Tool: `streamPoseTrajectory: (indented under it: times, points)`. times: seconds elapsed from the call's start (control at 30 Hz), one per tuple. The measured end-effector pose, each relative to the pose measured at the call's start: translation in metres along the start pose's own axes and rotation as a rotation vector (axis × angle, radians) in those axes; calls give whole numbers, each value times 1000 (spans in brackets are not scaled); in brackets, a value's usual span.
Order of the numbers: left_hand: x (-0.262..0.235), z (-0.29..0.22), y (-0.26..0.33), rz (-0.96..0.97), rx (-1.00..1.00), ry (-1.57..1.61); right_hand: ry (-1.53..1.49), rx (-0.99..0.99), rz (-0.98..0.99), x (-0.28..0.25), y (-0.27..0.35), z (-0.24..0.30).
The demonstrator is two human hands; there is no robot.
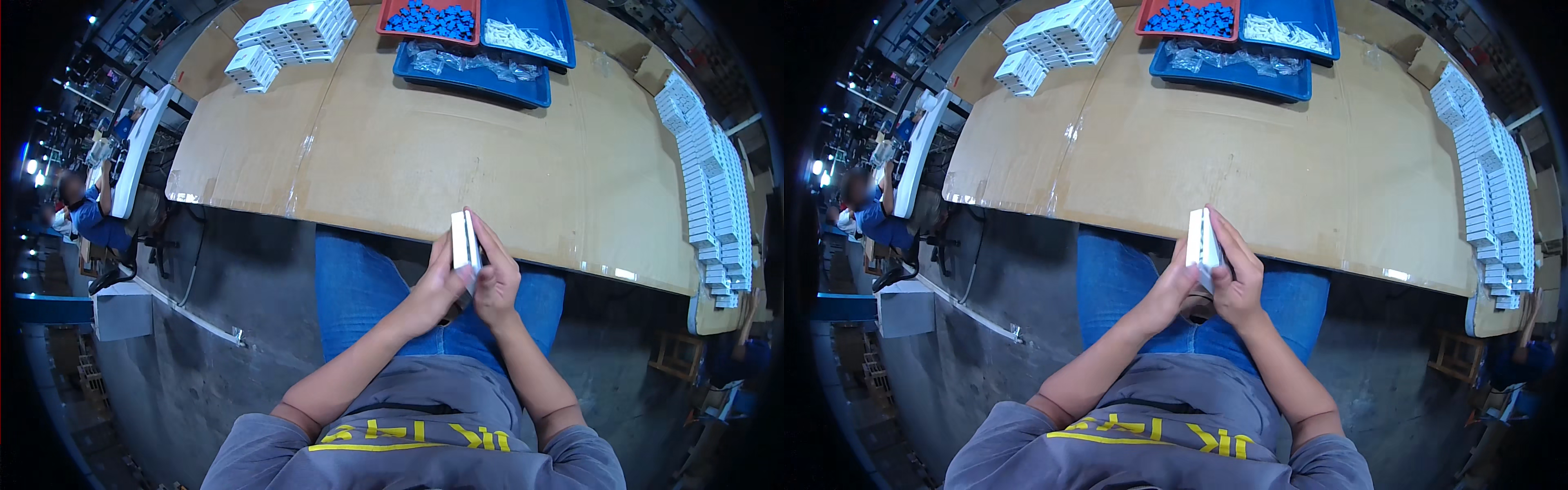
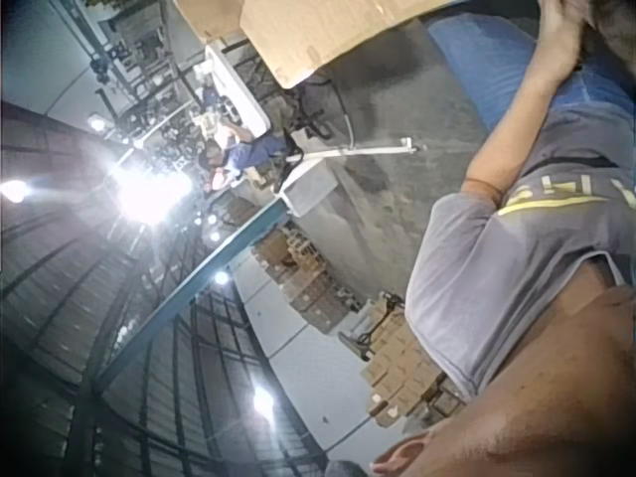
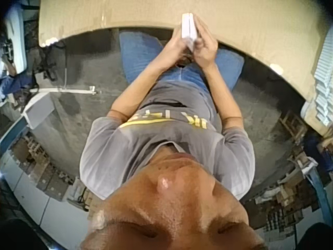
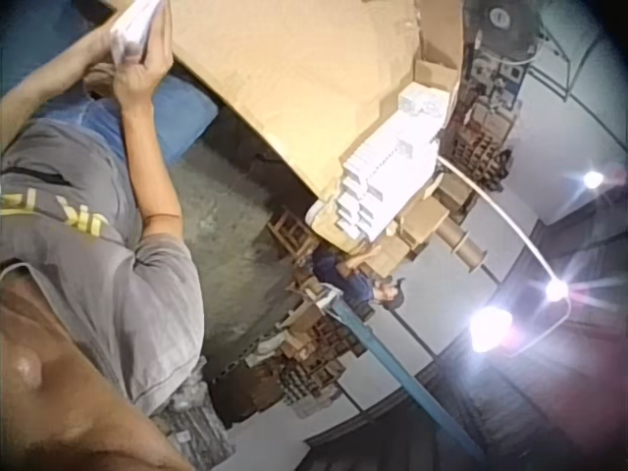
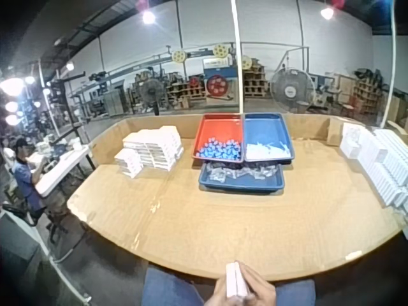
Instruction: Assembling small plastic parts into a white housing.
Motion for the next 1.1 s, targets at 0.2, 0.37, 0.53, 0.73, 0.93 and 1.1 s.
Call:
streamPoseTrajectory:
  times: [0.2, 0.37, 0.53, 0.73, 0.93, 1.1]
  points:
    - [-11, 8, -9, -181, 14, 122, -18, 183, 58, 2, -6, 4]
    - [-22, 12, -10, -271, -19, 157, 260, 18, 265, 1, -1, 11]
    - [-15, 9, -7, -298, -81, 168, 392, -122, 240, 3, 1, 3]
    - [-10, 4, -6, -396, -106, 69, 460, -232, 207, 6, 8, -6]
    - [-10, 6, -6, -417, -78, 88, 517, -258, 193, 10, 12, -8]
    - [-11, 11, -6, -443, -82, 136, 522, -239, 186, 13, 16, -10]
Point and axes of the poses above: each hand's wrist, its own y-axis away from the middle knuckle, its own x-axis out of the palm, z = x × y, the point moved 3 cm from there along -y, towards the middle knuckle, and after that the axes turned 4 degrees about x, right-handed, at the moved point
